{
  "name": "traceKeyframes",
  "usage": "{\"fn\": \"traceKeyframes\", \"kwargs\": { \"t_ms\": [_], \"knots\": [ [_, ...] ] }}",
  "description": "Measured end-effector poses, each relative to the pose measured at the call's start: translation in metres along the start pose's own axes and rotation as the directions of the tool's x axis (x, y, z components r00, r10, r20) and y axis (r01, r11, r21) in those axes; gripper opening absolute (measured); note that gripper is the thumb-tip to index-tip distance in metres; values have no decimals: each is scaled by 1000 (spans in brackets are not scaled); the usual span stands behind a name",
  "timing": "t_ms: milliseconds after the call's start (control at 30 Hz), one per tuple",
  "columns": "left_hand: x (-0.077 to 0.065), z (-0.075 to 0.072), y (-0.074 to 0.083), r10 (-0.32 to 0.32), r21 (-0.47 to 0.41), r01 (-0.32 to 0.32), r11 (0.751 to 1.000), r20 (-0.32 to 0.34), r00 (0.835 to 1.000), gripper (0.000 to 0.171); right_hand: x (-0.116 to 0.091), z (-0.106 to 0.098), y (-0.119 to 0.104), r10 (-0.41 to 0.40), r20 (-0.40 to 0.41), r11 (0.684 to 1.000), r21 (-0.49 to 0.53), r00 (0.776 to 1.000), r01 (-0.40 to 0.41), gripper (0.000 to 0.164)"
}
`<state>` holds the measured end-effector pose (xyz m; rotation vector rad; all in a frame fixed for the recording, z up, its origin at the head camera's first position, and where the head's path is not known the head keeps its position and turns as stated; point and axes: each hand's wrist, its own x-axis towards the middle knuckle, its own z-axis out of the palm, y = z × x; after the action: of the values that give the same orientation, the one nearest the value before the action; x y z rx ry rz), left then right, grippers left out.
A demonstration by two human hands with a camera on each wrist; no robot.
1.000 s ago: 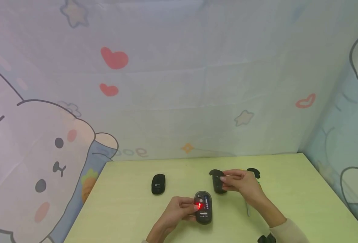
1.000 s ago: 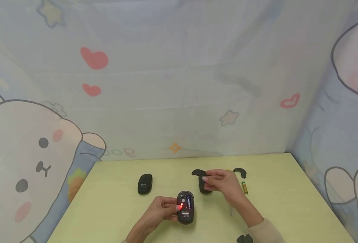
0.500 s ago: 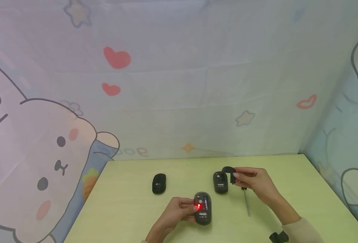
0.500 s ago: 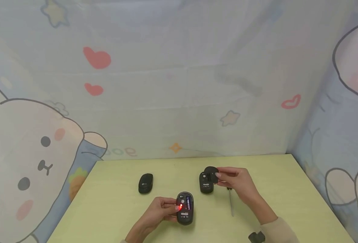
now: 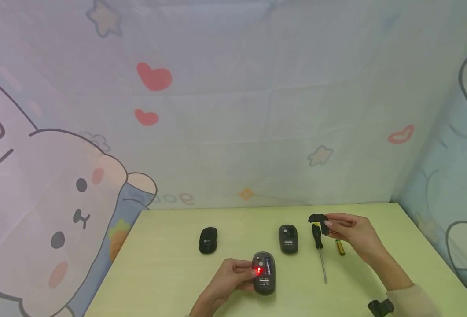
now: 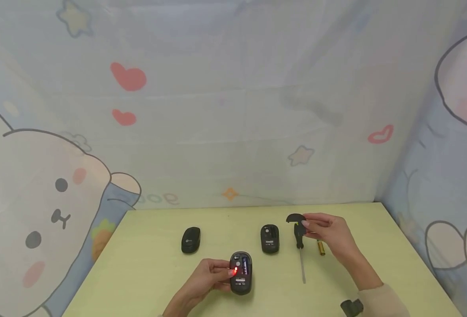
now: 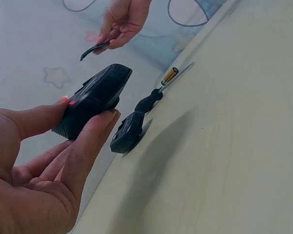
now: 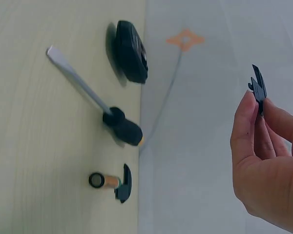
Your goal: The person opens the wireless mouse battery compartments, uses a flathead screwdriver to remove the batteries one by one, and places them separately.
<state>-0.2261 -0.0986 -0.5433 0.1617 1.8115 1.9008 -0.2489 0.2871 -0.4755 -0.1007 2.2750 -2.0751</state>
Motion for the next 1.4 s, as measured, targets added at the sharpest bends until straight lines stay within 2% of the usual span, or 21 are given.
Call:
{"fn": "traceKeyframes", "kwargs": {
  "t_ms": [200,467,833,1067,1233,1400],
  "knots": [
    [0,-1,0,-3,-6,3,1000,-11,1000,37,3,-23,7,-15,-43,1000,-26,999,14,54],
    [-2,-1,-1,-23,-9,23,1000,-15,1000,38,9,-49,19,-14,-90,1000,-13,996,12,55],
    [-4,-1,-2,-38,-22,37,999,-14,999,37,18,-89,46,51,-118,998,44,992,-46,33],
    [-5,1,-3,-43,-24,43,999,-11,999,38,21,-106,57,117,-138,987,128,984,-99,21],
    [-5,2,-3,-44,-21,43,999,-12,999,37,25,-112,64,152,-170,987,74,974,-141,17],
    [-5,1,-4,-42,-22,42,999,-11,999,36,31,-116,71,182,-193,982,-13,964,-187,35]
  ]
}}
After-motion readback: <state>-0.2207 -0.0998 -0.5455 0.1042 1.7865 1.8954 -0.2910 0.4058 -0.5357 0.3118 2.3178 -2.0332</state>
